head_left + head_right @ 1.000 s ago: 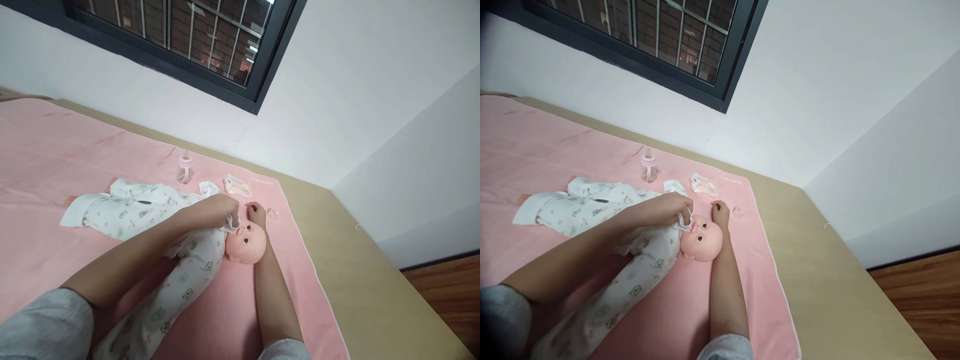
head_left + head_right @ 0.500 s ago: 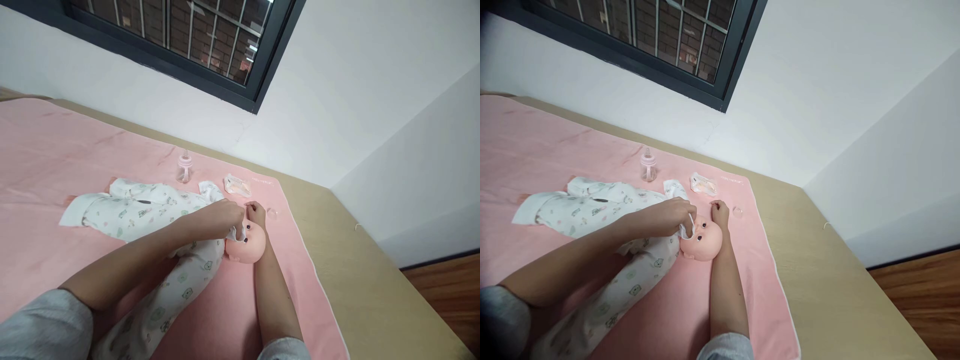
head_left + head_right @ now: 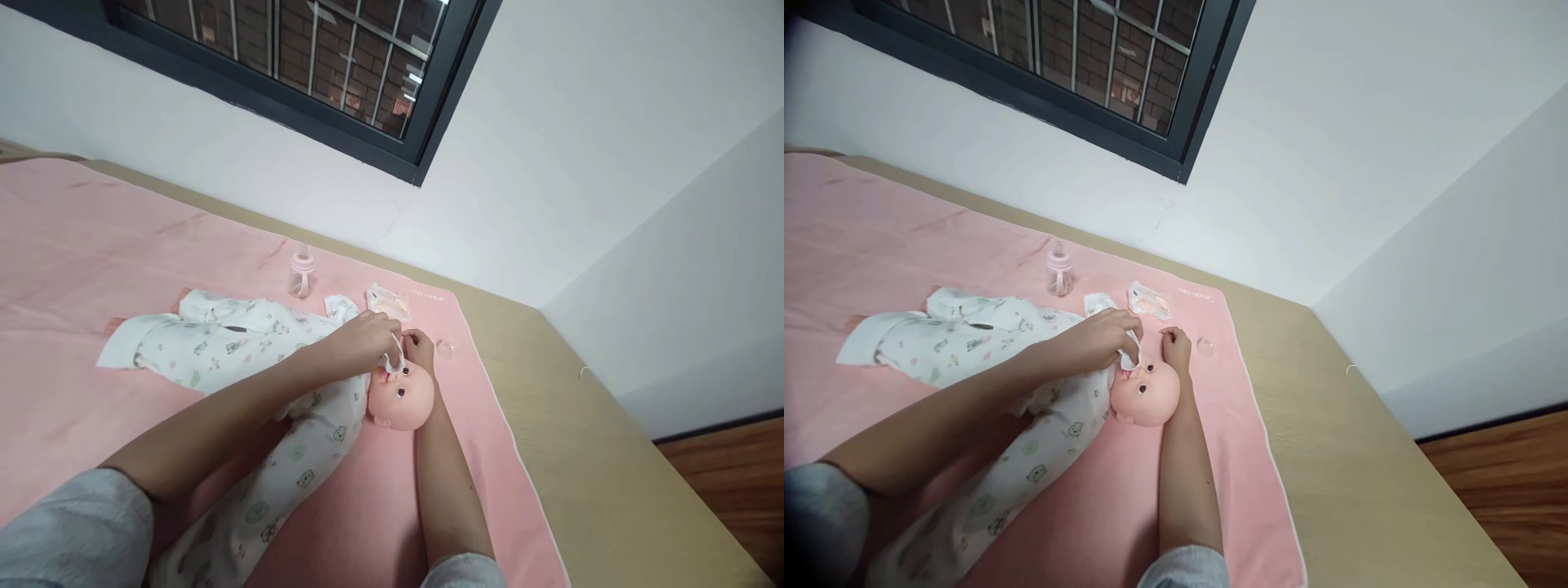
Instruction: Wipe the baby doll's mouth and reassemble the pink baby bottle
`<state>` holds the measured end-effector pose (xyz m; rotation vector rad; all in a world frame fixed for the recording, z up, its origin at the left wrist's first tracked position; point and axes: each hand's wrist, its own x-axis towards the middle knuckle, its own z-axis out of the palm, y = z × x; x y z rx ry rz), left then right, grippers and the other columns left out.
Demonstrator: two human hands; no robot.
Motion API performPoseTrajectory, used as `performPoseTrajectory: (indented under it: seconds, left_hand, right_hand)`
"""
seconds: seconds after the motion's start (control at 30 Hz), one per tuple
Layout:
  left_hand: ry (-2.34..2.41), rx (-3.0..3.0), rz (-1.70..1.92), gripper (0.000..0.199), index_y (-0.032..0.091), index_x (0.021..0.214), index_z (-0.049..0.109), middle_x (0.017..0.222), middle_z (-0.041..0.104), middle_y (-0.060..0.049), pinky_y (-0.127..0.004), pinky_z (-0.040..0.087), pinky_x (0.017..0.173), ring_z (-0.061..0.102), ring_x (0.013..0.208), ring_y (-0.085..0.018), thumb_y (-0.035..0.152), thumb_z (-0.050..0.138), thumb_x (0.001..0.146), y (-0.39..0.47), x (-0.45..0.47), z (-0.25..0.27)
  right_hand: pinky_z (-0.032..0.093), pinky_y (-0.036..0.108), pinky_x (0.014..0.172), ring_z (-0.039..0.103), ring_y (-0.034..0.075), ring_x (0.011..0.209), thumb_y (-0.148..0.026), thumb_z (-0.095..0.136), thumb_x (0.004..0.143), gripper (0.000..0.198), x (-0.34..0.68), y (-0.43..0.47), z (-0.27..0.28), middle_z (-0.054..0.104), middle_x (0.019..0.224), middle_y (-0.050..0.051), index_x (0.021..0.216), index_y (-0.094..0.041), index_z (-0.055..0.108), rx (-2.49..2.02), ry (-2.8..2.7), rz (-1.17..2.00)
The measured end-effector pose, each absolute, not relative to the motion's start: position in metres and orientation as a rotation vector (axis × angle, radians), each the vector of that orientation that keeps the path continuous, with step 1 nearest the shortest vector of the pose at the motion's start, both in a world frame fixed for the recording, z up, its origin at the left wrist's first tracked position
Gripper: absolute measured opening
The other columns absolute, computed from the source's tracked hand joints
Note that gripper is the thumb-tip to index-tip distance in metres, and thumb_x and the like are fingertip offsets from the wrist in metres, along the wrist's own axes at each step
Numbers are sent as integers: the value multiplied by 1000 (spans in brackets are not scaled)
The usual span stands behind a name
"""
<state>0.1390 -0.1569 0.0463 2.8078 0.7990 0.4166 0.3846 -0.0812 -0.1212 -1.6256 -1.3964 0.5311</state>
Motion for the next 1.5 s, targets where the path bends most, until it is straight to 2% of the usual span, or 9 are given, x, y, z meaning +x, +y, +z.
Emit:
performPoseTrajectory:
  seconds: [0.4,0.8,0.93,1.1,1.2,1.3,1.4,1.5]
  left_hand:
    - [655,2762,491,47,25,81,81,90,65,-4,-31,37,78,58,89,-20,-9,53,66,-149,135,34]
    - [563,2852,390,52,27,80,82,85,66,-4,-31,36,75,54,83,-20,-12,51,65,-157,134,40]
    - [537,2808,341,54,27,77,82,91,70,-3,-30,39,78,56,85,-20,-14,50,61,-158,134,41]
    - [511,2774,338,55,27,72,81,87,70,-2,-29,39,76,58,84,-19,-14,48,57,-157,129,46]
    - [582,2791,417,57,29,77,81,85,68,-2,-30,38,77,57,84,-19,-13,46,57,-150,124,46]
    - [700,2792,504,60,29,82,81,92,67,-2,-32,38,84,59,90,-20,-11,44,58,-140,120,42]
    - [784,2777,529,57,27,85,81,99,68,-4,-32,38,85,60,95,-21,-10,45,61,-133,122,37]
    - [747,2769,519,52,26,85,81,96,68,-4,-32,38,84,60,94,-21,-9,48,65,-131,127,33]
  right_hand:
    - [50,34,85,65,21,86,-26,45,75,29,386,-80,-125,73,91,5,87,-21,71,-1626,-1404,512]
    - [51,34,83,64,21,87,-27,45,76,28,388,-79,-129,72,85,4,87,-21,70,-1601,-1417,535]
    - [51,34,86,64,21,89,-27,45,76,28,387,-79,-128,73,91,5,87,-21,70,-1603,-1421,539]
    - [50,36,91,64,21,92,-27,46,76,28,387,-79,-125,74,99,6,87,-21,70,-1608,-1428,526]
    - [49,36,93,65,21,93,-25,46,76,27,387,-80,-124,74,100,6,87,-21,71,-1620,-1437,512]
    - [49,35,94,65,20,95,-23,45,76,27,386,-81,-122,74,101,6,86,-21,71,-1629,-1437,508]
    - [49,35,94,65,21,98,-23,45,77,28,385,-81,-122,74,104,6,87,-21,71,-1636,-1436,513]
    - [48,35,94,65,21,98,-22,44,77,28,384,-81,-121,74,105,7,87,-20,71,-1649,-1435,511]
